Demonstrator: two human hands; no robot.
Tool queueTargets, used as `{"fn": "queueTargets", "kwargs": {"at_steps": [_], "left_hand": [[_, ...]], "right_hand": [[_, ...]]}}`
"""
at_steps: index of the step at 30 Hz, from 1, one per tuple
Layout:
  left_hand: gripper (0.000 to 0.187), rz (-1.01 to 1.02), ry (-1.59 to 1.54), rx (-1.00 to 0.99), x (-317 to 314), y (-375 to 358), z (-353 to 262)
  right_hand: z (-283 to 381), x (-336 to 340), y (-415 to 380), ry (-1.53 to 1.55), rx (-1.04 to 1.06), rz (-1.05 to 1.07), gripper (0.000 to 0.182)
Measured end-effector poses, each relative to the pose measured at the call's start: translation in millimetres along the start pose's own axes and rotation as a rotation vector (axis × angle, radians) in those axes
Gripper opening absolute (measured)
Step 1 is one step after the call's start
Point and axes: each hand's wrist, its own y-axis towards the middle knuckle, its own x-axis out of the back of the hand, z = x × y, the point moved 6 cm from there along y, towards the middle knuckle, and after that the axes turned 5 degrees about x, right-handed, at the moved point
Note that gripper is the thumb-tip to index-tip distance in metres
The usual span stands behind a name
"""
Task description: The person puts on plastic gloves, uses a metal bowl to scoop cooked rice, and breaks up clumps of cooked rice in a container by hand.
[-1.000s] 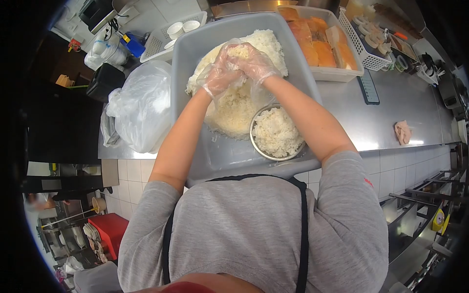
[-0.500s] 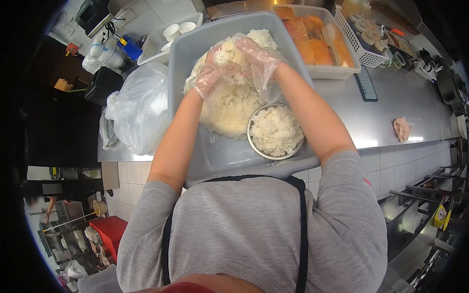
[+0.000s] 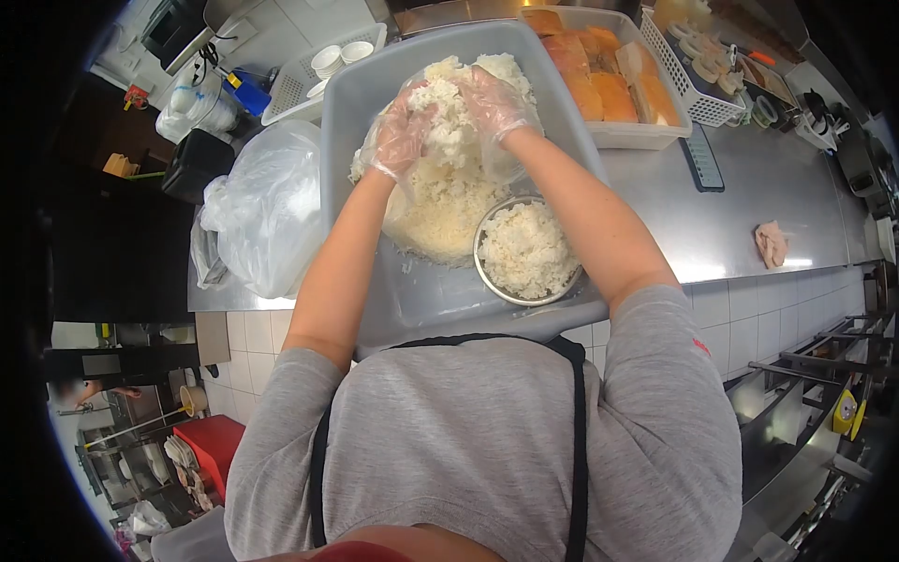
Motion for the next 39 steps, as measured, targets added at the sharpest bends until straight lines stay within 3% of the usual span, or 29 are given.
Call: {"fn": "queueTargets", "kwargs": {"at_steps": [1, 3, 7, 10, 12, 13, 15, 16, 18, 22, 24, 28, 30, 31, 33, 34, 36, 37, 39], "left_hand": [[0.049, 0.000, 0.000, 0.000, -2.0, 3.7, 5.4], [0.047, -0.298, 0.264, -0.242, 4.4, 6.0, -0.2], [0.049, -0.278, 0.225, -0.236, 8.5, 11.7, 5.7], [0.045, -0.275, 0.411, -0.163, 20.7, 13.9, 4.5], [0.044, -0.237, 0.703, -0.110, 22.6, 11.0, 1.9], [0.044, -0.235, 0.706, -0.111, 22.3, 10.1, 3.3], [0.053, -0.375, 0.832, -0.187, 25.0, 2.3, -5.9], [0.053, -0.374, 0.834, -0.188, 26.9, -1.0, -11.0], [0.069, -0.207, 1.128, -0.193, 20.7, -7.1, -17.5], [0.077, -0.226, 1.470, -0.395, -14.2, -22.8, -21.0], [0.068, 0.131, 1.588, -0.174, -31.9, -13.3, 13.3], [0.055, 0.072, 1.633, -0.115, -39.8, -3.5, 26.0], [0.045, 0.048, 1.509, -0.137, -37.2, -4.1, 25.9], [0.045, 0.051, 1.511, -0.135, -32.4, 1.7, 36.1], [0.032, -0.214, 1.071, -0.370, -12.8, 19.0, 38.0], [0.032, -0.205, 1.075, -0.376, -8.9, 24.7, 39.9], [0.031, -0.367, 0.725, -0.370, 10.0, 22.6, 30.3], [0.039, -0.330, 0.680, -0.248, 13.1, 21.2, 28.0], [0.045, -0.345, 0.764, -0.142, 14.4, 24.1, 25.3]], "right_hand": [[3.4, 2.2, -1.1, 0.000, 0.001, 0.000, 0.057], [1.8, 0.3, -3.8, 0.226, -0.091, 0.069, 0.062], [-14.3, -5.5, -5.1, 0.472, -0.164, 0.175, 0.068], [-19.3, -8.8, -3.3, 0.620, -0.172, 0.272, 0.073], [-21.1, -1.2, -0.2, 0.499, -0.100, 0.190, 0.071], [-21.8, 1.9, 2.5, 0.502, -0.102, 0.188, 0.071], [-18.1, 14.1, 9.6, -0.023, -0.002, 0.172, 0.070], [-16.3, 14.9, 8.8, -0.022, -0.003, 0.170, 0.070], [-5.8, 20.1, 5.0, -0.093, 0.046, 0.081, 0.072], [4.7, 24.9, 0.5, -0.047, -0.038, 0.053, 0.075], [-2.0, 23.4, 3.3, -0.032, -0.059, 0.013, 0.078], [-2.9, 18.3, 0.7, -0.263, -0.031, 0.167, 0.079], [-1.9, 2.5, -18.1, -0.687, 0.048, 0.545, 0.081], [-2.3, -2.7, -25.4, -0.684, 0.047, 0.547, 0.081], [-21.7, -22.6, -41.2, -0.685, -0.049, 0.659, 0.068], [-39.3, -36.4, -42.8, -0.679, -0.058, 0.654, 0.068], [-36.7, -53.4, -39.3, -0.843, 0.305, 0.387, 0.051], [-34.5, -51.1, -34.5, -0.836, 0.302, 0.386, 0.051], [-34.3, -51.0, -26.1, -1.039, 0.300, 0.589, 0.054]]}}
